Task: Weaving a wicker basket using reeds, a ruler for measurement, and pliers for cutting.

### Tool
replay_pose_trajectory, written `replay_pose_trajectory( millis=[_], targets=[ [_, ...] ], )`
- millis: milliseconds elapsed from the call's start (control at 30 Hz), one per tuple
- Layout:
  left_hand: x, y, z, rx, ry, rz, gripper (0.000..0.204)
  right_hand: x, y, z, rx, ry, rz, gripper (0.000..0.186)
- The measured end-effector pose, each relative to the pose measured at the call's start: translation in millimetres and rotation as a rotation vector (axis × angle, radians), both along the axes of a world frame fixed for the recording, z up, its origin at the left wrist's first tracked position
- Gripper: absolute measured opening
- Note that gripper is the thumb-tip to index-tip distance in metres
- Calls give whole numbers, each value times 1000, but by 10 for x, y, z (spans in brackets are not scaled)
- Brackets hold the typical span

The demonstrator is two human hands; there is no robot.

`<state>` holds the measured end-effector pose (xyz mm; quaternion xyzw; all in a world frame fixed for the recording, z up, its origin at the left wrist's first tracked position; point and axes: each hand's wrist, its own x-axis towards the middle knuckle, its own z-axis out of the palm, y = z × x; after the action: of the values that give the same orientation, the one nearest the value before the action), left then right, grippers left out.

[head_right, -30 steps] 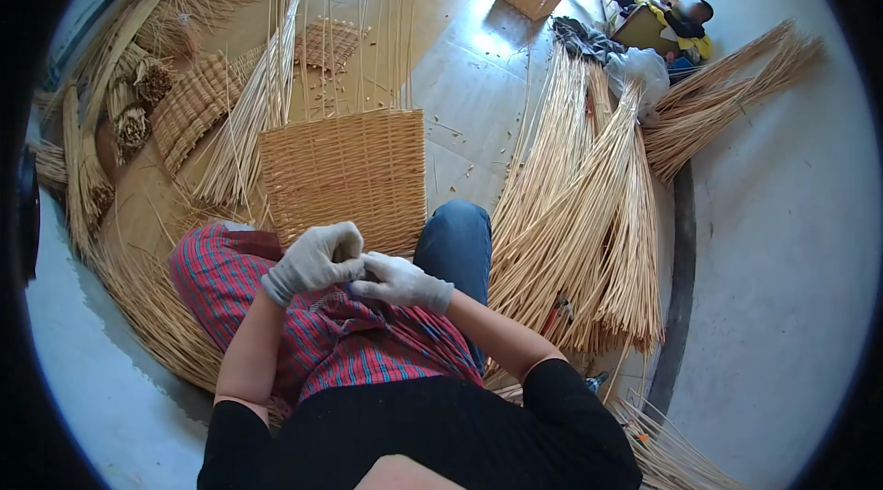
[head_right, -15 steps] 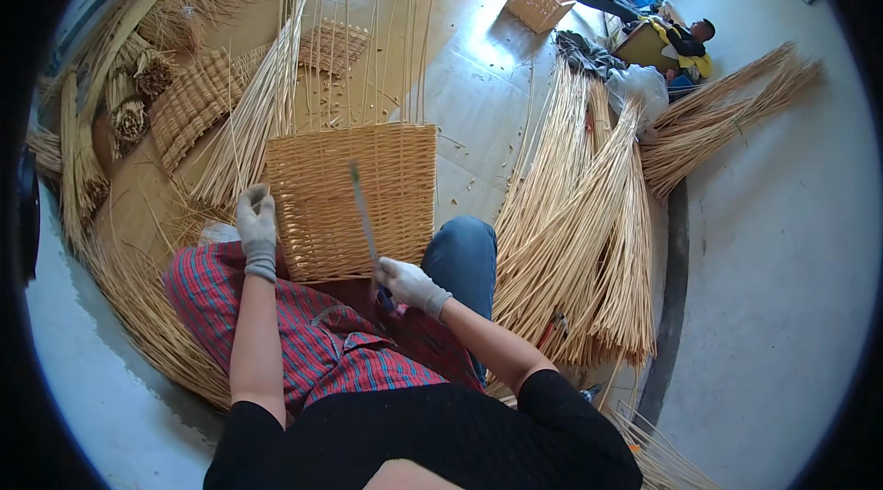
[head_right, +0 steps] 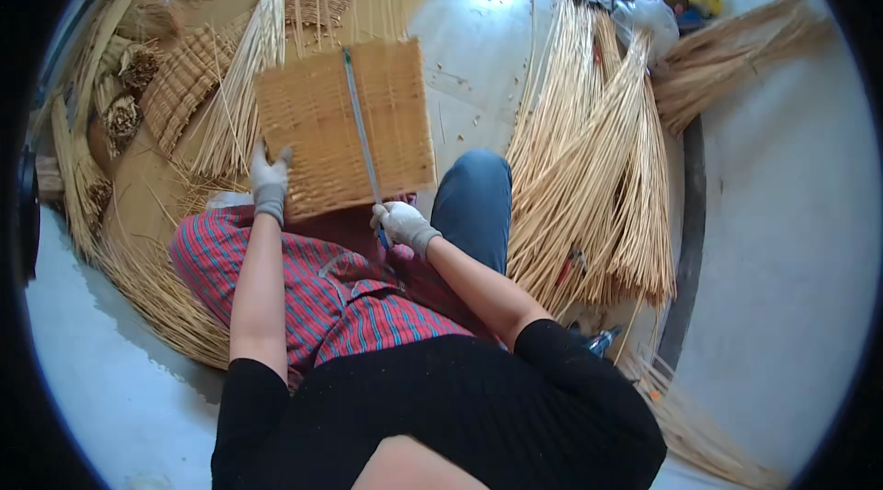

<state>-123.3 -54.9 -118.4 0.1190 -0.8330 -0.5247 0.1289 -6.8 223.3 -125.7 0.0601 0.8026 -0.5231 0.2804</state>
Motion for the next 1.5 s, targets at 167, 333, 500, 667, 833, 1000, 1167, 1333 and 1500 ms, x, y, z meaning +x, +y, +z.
replay_pose_trajectory(
  millis=[167,333,500,667,833,1000,1167,1333,1500],
  targets=[
    [-47,-112,19,91,3,4,65,65,-46,-135,7,-9,85,47],
    [36,-39,123,72,-61,27,66,36,-58,-96,87,-123,88,47],
    [-21,-151,0,186,17,-18,64,9,-95,-103,148,-124,146,47],
    [-13,-87,33,21,34,11,70,25,-63,-166,88,-19,94,46],
    [45,-37,19,-51,51,11,68,110,28,-334,2,84,92,38],
    [133,-151,-35,6,-2,7,70,81,2,-50,-112,-49,-93,41],
    [91,-275,-53,-49,-74,42,70,86,137,9,33,58,-42,48],
    [-46,-160,165,-130,-9,-12,60,26,312,27,138,-36,-29,41],
    [-140,-295,-21,-184,-12,14,71,72,190,246,101,-100,-92,38]
  ],
)
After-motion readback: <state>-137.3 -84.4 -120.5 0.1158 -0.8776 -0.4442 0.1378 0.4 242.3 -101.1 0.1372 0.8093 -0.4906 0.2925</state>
